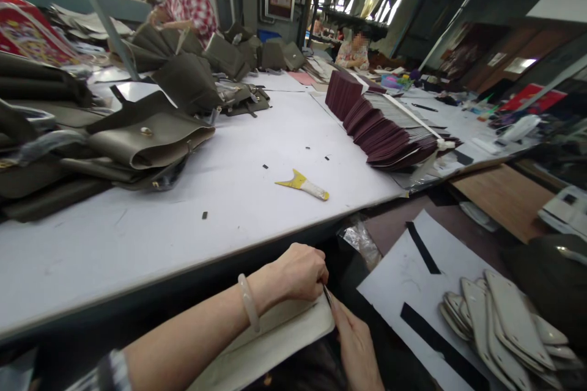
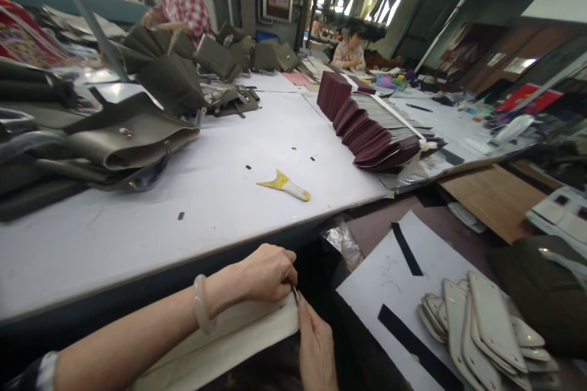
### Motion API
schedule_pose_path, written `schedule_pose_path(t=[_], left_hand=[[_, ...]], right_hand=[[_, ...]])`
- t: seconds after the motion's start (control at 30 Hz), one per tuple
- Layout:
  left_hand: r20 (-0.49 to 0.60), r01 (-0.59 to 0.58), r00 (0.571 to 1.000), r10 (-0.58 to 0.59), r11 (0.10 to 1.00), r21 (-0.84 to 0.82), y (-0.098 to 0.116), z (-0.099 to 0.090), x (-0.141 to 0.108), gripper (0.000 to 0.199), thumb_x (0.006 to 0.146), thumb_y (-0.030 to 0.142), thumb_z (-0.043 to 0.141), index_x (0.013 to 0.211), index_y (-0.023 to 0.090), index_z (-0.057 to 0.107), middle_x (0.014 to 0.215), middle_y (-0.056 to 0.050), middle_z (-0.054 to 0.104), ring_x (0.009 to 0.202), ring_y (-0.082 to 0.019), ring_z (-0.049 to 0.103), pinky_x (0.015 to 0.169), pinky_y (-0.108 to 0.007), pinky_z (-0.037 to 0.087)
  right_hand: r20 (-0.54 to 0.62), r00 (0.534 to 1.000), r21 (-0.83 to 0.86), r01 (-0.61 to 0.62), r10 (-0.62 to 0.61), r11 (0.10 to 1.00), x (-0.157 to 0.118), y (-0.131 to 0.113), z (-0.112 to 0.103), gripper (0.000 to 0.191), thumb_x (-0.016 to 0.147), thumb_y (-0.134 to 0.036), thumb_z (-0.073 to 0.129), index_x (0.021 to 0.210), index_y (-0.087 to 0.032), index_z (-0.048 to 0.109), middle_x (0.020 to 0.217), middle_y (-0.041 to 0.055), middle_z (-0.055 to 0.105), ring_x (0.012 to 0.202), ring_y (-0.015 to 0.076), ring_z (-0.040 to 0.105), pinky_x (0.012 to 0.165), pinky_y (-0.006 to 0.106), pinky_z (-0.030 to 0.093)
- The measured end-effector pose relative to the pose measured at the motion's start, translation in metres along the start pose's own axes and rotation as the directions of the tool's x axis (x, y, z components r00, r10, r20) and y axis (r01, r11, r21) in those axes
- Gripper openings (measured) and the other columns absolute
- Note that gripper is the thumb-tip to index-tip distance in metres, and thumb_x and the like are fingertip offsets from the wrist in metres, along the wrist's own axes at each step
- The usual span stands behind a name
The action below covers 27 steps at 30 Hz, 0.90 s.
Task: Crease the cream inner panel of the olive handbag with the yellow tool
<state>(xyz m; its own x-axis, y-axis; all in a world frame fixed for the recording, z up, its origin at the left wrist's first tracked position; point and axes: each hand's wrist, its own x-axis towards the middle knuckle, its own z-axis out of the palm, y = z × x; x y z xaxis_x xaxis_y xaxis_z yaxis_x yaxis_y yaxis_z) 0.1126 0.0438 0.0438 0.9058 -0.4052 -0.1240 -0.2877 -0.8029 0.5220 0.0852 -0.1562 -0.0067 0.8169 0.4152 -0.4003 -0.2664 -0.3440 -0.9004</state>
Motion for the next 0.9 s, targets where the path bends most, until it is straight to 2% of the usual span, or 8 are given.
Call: schedule_pose_path(t=[0.1,0.23,0.3,0.43,0.63,0.77,0.9], left_hand=[[0.003,-0.005,1.0,0.006,0.994,-0.107,-0.012,0.005,0.002,0.028,0.072,0.02,0.055,0.088,0.026,0.078,0.1,-0.002,0.072,0.086,-0.021,0.067,0.071,-0.03,0.05],[0.064,0.036,0.998,-0.02,0.961,-0.274,-0.028,0.016,0.007,0.027,0.074,0.023,0.058,0.092,0.028,0.077,0.09,0.003,0.075,0.083,-0.015,0.068,0.073,-0.021,0.05],[0.068,0.055,0.997,-0.035,0.946,-0.32,-0.032,0.02,0.008,0.026,0.074,0.023,0.058,0.091,0.027,0.077,0.088,0.003,0.076,0.082,-0.015,0.069,0.073,-0.02,0.05],[0.041,0.056,0.998,-0.044,0.939,-0.341,-0.03,0.02,0.005,0.027,0.073,0.02,0.058,0.09,0.025,0.078,0.089,0.001,0.076,0.083,-0.017,0.069,0.074,-0.022,0.05],[-0.029,0.006,0.999,-0.015,0.956,-0.294,-0.021,0.016,-0.003,0.027,0.072,0.017,0.056,0.089,0.023,0.077,0.093,-0.003,0.074,0.085,-0.02,0.067,0.078,-0.028,0.05],[-0.009,0.018,1.0,-0.021,0.959,-0.283,-0.019,0.015,-0.004,0.025,0.072,0.018,0.056,0.086,0.021,0.076,0.092,-0.005,0.073,0.085,-0.024,0.067,0.077,-0.032,0.052],[0.032,0.055,0.998,-0.047,0.948,-0.315,-0.02,0.014,-0.001,0.022,0.072,0.02,0.056,0.085,0.021,0.074,0.093,-0.006,0.073,0.087,-0.024,0.067,0.075,-0.033,0.052]], right_hand=[[-0.016,1.0,0.027,-0.021,0.021,0.999,0.002,0.002,0.0,0.064,0.09,-0.063,0.051,0.133,-0.017,0.06,0.134,0.0101,0.061,0.131,0.0309,0.049,0.115,0.044,0.033],[-0.01,0.995,0.24,-0.094,0.099,0.966,0.005,0.003,0.001,0.055,0.089,-0.057,0.058,0.126,-0.016,0.067,0.123,0.0094,0.068,0.123,0.0308,0.055,0.109,0.041,0.04],[0.03,0.99,0.362,-0.137,0.136,0.922,0.007,0.001,0.003,0.051,0.088,-0.055,0.062,0.119,-0.016,0.071,0.115,0.0094,0.071,0.116,0.0307,0.059,0.103,0.041,0.045],[0.153,0.969,0.527,-0.246,0.194,0.814,0.012,-0.008,0.008,0.04,0.085,-0.051,0.068,0.105,-0.017,0.076,0.106,0.0078,0.073,0.109,0.0283,0.061,0.099,0.039,0.046],[0.292,0.933,0.568,-0.345,0.209,0.747,0.014,-0.019,0.003,0.027,0.087,-0.036,0.069,0.107,-0.019,0.075,0.103,0.0048,0.073,0.105,0.0227,0.06,0.093,0.032,0.046],[0.33,0.913,0.567,-0.396,0.241,0.722,0.014,-0.022,0.001,0.025,0.088,-0.031,0.067,0.11,-0.02,0.074,0.102,0.0038,0.073,0.101,0.02,0.06,0.081,0.026,0.046],[0.332,0.91,0.533,-0.398,0.247,0.747,0.015,-0.022,0.002,0.028,0.092,-0.032,0.063,0.116,-0.02,0.071,0.104,0.0044,0.072,0.1,0.0192,0.061,0.081,0.026,0.045]])
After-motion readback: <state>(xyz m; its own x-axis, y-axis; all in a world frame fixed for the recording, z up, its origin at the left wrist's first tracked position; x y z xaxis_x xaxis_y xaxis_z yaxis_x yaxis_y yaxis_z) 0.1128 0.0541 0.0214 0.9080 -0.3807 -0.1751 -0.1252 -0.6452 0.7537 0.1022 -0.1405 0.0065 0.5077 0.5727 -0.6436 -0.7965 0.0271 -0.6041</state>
